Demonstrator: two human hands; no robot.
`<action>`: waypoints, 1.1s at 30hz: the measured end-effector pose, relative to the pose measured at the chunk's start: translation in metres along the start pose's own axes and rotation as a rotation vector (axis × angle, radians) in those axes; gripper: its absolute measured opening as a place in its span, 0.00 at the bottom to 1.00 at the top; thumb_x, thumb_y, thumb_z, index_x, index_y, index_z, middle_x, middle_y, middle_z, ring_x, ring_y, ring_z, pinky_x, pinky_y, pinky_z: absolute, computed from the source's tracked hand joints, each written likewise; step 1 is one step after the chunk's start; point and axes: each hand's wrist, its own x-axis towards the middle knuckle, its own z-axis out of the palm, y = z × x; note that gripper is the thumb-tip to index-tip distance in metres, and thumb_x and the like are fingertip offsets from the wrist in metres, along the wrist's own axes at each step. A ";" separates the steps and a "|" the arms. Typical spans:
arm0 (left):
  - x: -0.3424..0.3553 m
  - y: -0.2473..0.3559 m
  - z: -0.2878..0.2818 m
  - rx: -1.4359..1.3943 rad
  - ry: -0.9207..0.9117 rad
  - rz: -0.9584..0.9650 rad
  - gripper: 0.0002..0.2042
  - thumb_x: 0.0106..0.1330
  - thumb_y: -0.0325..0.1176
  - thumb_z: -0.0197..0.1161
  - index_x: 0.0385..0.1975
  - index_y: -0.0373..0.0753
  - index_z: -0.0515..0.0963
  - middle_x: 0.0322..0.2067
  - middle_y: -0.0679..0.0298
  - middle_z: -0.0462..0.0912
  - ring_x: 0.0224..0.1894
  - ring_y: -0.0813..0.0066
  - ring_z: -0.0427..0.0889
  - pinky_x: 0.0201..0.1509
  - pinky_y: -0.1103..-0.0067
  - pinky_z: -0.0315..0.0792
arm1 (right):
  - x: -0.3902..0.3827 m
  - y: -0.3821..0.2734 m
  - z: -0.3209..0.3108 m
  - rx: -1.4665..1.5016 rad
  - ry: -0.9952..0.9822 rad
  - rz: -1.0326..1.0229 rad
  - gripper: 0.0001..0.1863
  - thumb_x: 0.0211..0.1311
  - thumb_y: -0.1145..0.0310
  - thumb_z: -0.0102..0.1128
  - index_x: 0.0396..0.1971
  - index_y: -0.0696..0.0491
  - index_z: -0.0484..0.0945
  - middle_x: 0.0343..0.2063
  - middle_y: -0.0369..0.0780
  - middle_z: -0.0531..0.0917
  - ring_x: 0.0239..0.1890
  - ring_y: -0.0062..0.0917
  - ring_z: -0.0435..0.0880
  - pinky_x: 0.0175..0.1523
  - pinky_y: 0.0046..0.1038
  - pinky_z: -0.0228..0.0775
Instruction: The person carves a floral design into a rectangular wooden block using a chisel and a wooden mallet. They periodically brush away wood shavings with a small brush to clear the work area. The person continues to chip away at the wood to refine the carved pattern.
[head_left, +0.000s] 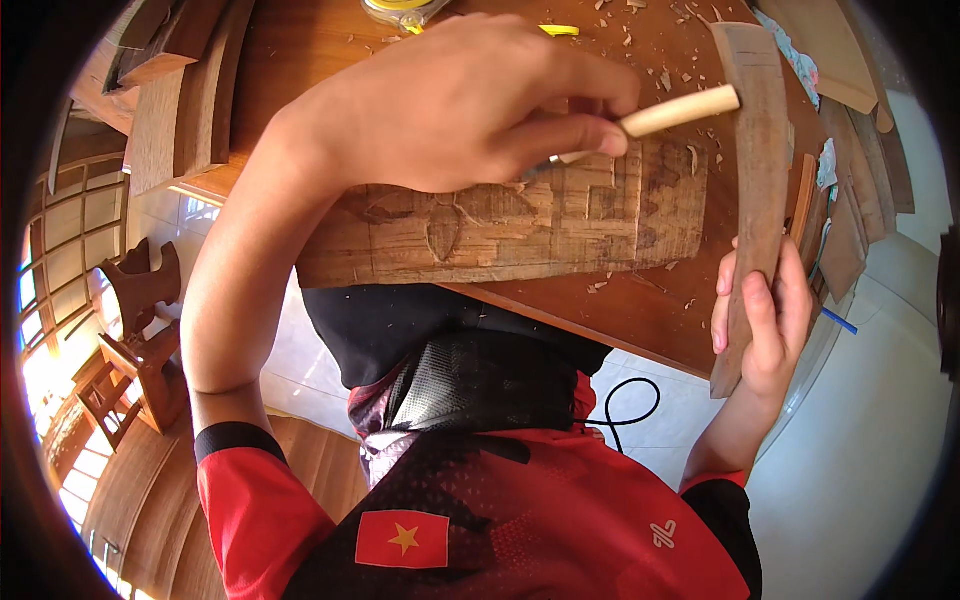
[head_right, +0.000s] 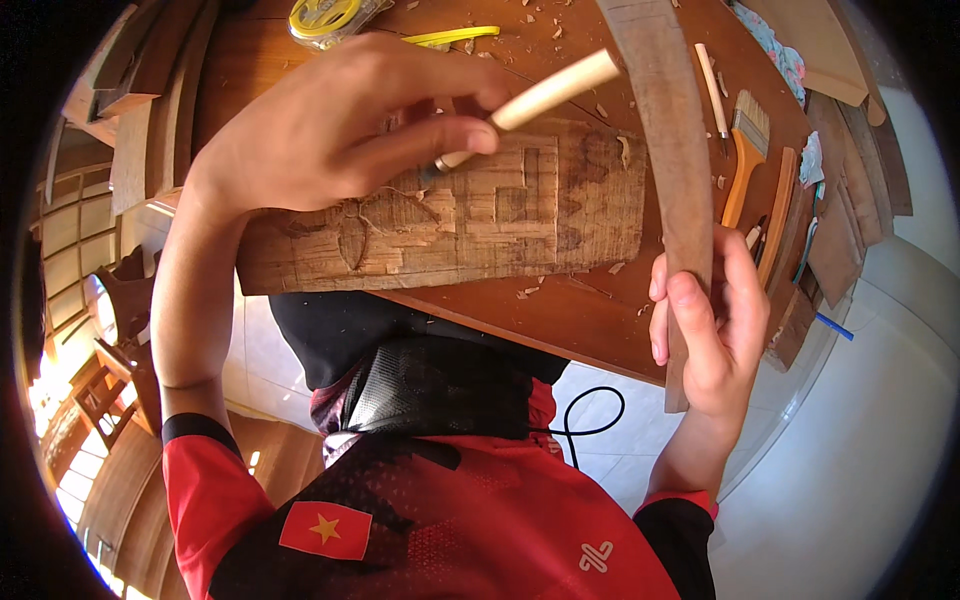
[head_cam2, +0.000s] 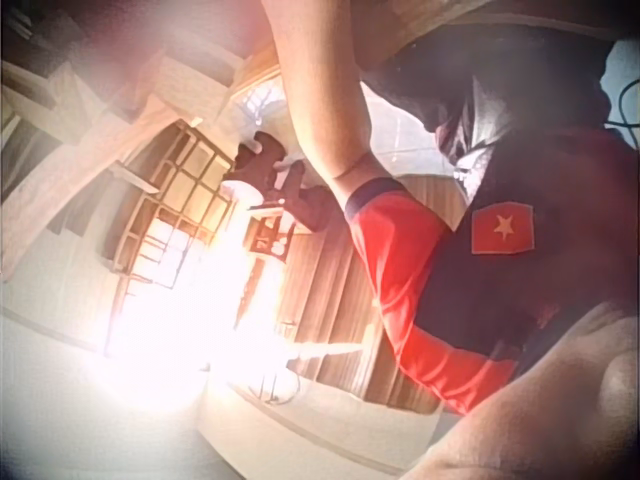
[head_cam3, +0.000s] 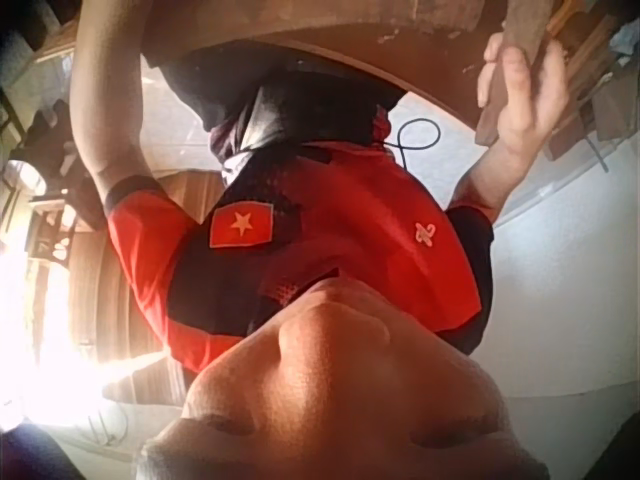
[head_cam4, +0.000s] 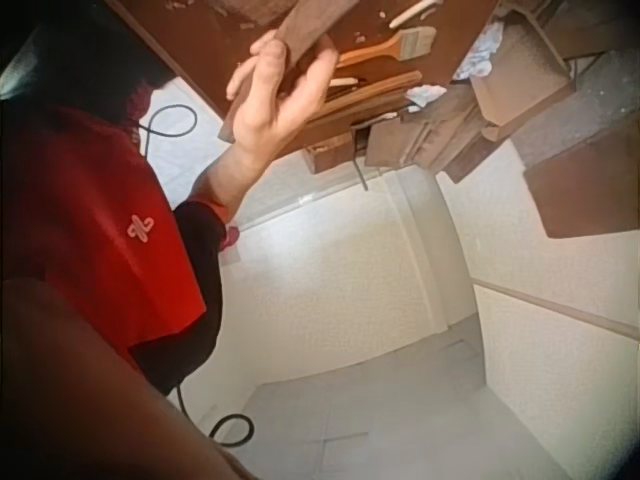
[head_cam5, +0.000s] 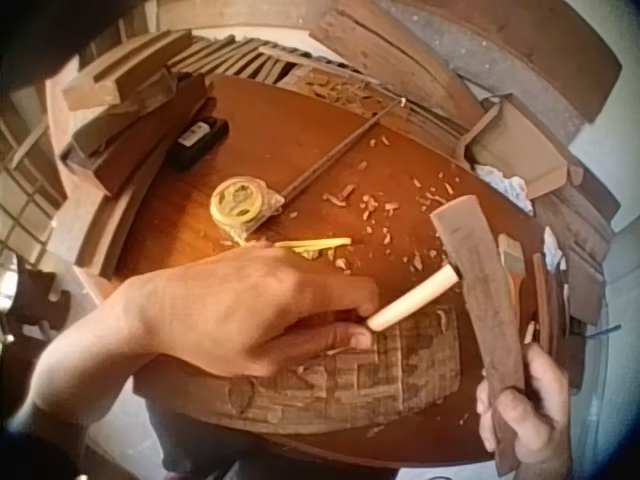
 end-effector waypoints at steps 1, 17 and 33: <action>-0.001 0.001 -0.001 -0.015 0.031 -0.013 0.09 0.75 0.34 0.63 0.41 0.33 0.82 0.29 0.57 0.83 0.33 0.65 0.84 0.38 0.70 0.73 | 0.000 0.000 -0.001 0.000 -0.004 0.002 0.20 0.77 0.64 0.56 0.55 0.65 0.69 0.32 0.42 0.78 0.16 0.13 0.71 0.20 0.17 0.61; -0.004 -0.008 0.013 -0.069 0.116 0.145 0.07 0.73 0.32 0.65 0.39 0.33 0.82 0.30 0.60 0.83 0.34 0.66 0.83 0.40 0.71 0.73 | 0.000 0.001 -0.002 -0.020 -0.021 -0.015 0.19 0.76 0.66 0.56 0.54 0.65 0.69 0.32 0.43 0.78 0.16 0.14 0.71 0.21 0.16 0.61; -0.003 -0.012 0.018 -0.143 0.071 0.024 0.09 0.75 0.34 0.65 0.43 0.33 0.83 0.30 0.63 0.85 0.33 0.73 0.83 0.41 0.76 0.75 | 0.001 0.003 0.011 -0.027 0.075 0.013 0.20 0.81 0.63 0.45 0.56 0.65 0.69 0.31 0.43 0.78 0.12 0.16 0.68 0.17 0.19 0.59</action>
